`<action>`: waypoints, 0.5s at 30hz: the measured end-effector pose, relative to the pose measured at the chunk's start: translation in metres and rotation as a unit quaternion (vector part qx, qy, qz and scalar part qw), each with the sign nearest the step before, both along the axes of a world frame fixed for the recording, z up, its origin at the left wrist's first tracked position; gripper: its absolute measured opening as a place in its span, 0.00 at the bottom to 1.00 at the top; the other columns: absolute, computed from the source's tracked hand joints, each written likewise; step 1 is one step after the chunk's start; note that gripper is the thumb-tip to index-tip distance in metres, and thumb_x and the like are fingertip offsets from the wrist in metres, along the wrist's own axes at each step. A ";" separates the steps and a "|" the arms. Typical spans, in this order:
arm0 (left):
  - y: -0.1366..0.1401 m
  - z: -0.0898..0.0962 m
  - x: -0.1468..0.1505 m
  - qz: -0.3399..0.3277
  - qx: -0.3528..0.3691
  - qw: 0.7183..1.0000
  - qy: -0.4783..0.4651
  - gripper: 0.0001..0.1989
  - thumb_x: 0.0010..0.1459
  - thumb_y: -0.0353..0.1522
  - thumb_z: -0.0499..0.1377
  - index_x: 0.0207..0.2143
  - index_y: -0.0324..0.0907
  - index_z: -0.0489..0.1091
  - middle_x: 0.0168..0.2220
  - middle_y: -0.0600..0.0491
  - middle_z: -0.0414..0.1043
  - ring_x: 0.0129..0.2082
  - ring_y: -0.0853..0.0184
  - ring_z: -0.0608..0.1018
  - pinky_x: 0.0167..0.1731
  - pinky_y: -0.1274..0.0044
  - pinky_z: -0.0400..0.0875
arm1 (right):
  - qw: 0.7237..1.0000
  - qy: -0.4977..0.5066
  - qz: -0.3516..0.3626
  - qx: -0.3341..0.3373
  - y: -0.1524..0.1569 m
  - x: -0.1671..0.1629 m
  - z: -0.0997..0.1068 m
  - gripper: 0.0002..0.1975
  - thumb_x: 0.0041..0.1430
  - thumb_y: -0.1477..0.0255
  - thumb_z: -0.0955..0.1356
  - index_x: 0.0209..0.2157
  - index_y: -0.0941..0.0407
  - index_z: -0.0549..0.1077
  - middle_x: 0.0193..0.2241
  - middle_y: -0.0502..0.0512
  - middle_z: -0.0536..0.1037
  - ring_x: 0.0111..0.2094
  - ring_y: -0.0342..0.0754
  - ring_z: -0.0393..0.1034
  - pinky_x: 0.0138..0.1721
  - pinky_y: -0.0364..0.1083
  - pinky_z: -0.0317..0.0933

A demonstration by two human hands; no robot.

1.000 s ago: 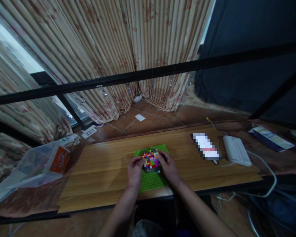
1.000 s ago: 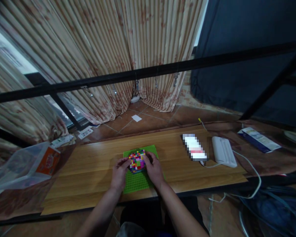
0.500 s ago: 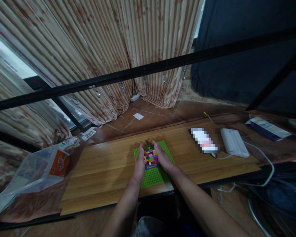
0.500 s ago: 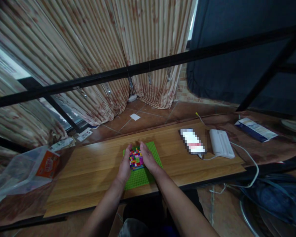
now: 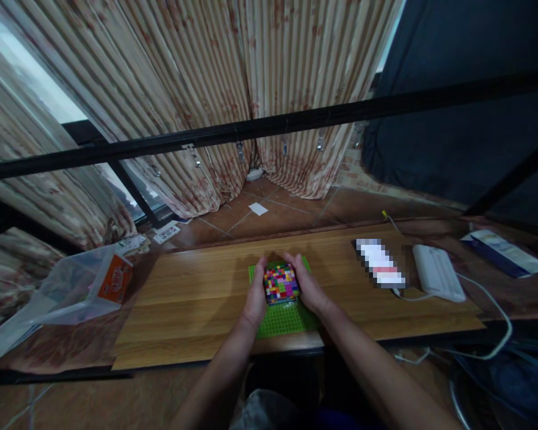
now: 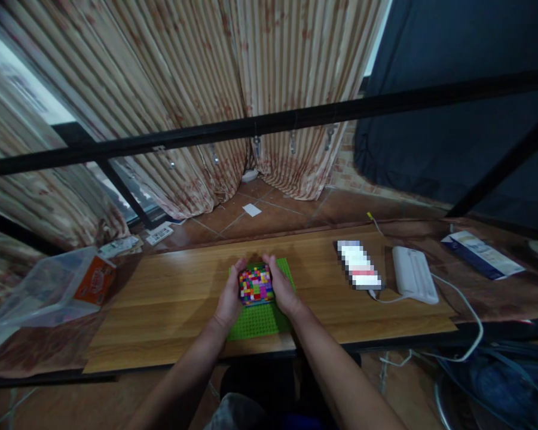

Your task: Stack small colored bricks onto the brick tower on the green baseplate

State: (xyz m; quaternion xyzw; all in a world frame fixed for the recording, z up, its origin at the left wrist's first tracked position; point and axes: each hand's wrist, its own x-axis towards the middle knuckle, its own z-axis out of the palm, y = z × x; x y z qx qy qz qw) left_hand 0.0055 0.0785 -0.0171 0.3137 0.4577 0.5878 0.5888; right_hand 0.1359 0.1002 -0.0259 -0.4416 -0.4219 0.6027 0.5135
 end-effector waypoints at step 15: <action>0.028 0.012 0.007 0.011 -0.004 1.000 0.013 0.29 0.57 0.53 0.50 0.52 0.45 0.69 0.62 0.51 0.58 0.64 0.62 0.57 0.63 0.70 0.45 | 0.999 -0.018 0.041 0.010 0.022 -0.010 0.007 0.36 0.58 0.43 0.52 0.56 0.49 0.66 0.62 0.50 0.60 0.65 0.47 0.47 0.65 0.54 0.36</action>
